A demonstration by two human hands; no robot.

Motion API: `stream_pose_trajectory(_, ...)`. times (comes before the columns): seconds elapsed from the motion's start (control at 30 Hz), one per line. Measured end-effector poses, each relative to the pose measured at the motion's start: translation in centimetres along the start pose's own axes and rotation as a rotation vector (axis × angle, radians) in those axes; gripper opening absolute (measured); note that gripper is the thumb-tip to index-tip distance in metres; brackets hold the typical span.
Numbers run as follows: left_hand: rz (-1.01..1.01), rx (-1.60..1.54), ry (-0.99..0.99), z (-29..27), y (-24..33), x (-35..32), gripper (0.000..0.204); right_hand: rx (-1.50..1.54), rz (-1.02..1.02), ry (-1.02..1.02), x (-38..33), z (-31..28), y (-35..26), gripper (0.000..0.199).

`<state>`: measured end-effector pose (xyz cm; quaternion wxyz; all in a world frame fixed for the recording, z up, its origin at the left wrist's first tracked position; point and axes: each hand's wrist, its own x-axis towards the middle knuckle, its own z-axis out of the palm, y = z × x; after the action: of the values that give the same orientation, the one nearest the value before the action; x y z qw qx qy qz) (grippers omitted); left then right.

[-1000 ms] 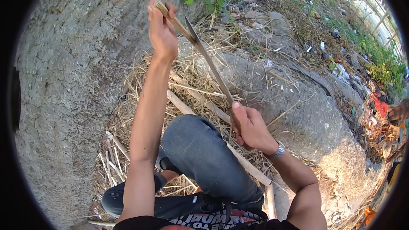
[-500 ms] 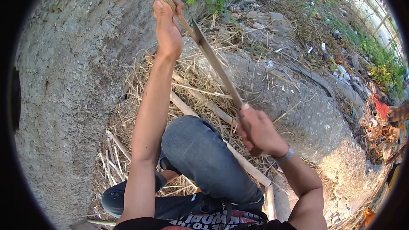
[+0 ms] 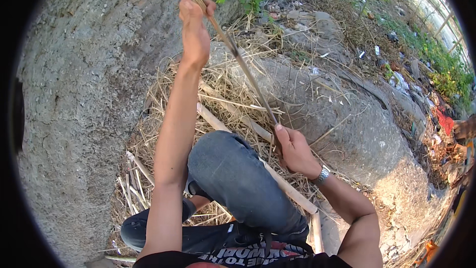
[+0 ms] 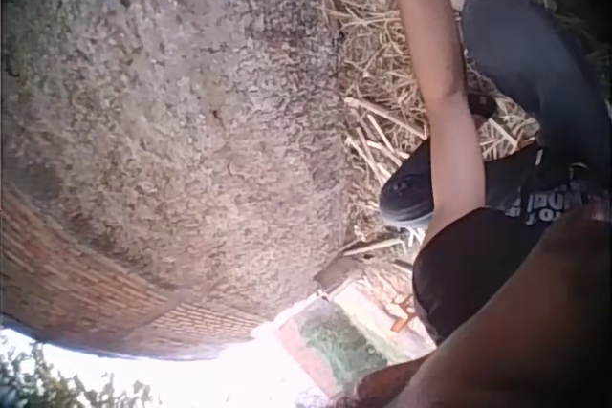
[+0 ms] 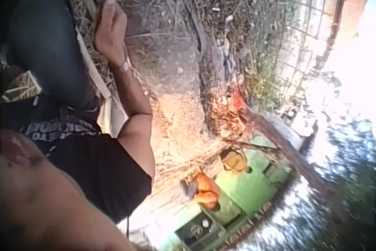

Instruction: The person shaves a thin bamboo strip using a machete and then splits the end of a bamboo pole with the same tool.

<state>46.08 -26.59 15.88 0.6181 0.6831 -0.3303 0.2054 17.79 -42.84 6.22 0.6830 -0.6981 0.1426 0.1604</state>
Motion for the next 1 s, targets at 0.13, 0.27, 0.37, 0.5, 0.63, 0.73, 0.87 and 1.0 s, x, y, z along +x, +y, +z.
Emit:
stream_pose_trajectory(0.13,0.018,-0.052,0.006,-0.3,1.0,-1.6,0.073,0.487,0.333,-0.189,-1.8,-2.1,-4.6,0.061)
stream_pose_trajectory(0.27,-0.019,-0.017,0.039,-0.9,0.1,0.2,0.072,0.994,0.177,-0.496,-2.6,-4.0,-7.4,0.065)
stream_pose_trajectory(0.37,-0.025,-0.046,0.040,-1.4,-0.3,-0.1,0.075,0.615,-0.369,-0.006,-3.5,-1.1,-9.4,0.068)
stream_pose_trajectory(0.5,-0.059,-0.105,0.030,-0.3,0.0,0.5,0.076,0.347,-0.529,0.183,0.1,2.1,-2.2,0.062)
stream_pose_trajectory(0.63,-0.035,0.375,-0.103,0.2,-3.9,-3.0,0.074,0.090,0.016,-0.067,2.9,0.6,3.9,0.056)
stream_pose_trajectory(0.73,-0.154,0.262,-0.127,1.2,-6.6,-6.6,0.071,0.434,0.313,-0.192,2.4,-0.7,1.0,0.057)
stream_pose_trajectory(0.87,-0.246,-0.105,-0.058,1.1,-3.4,-5.0,0.067,0.385,0.326,-0.155,1.4,-0.2,-0.7,0.062)
stream_pose_trajectory(1.0,-0.076,-0.291,0.115,-0.1,1.1,-2.1,0.065,0.081,0.058,-0.127,0.6,0.6,-2.0,0.059)
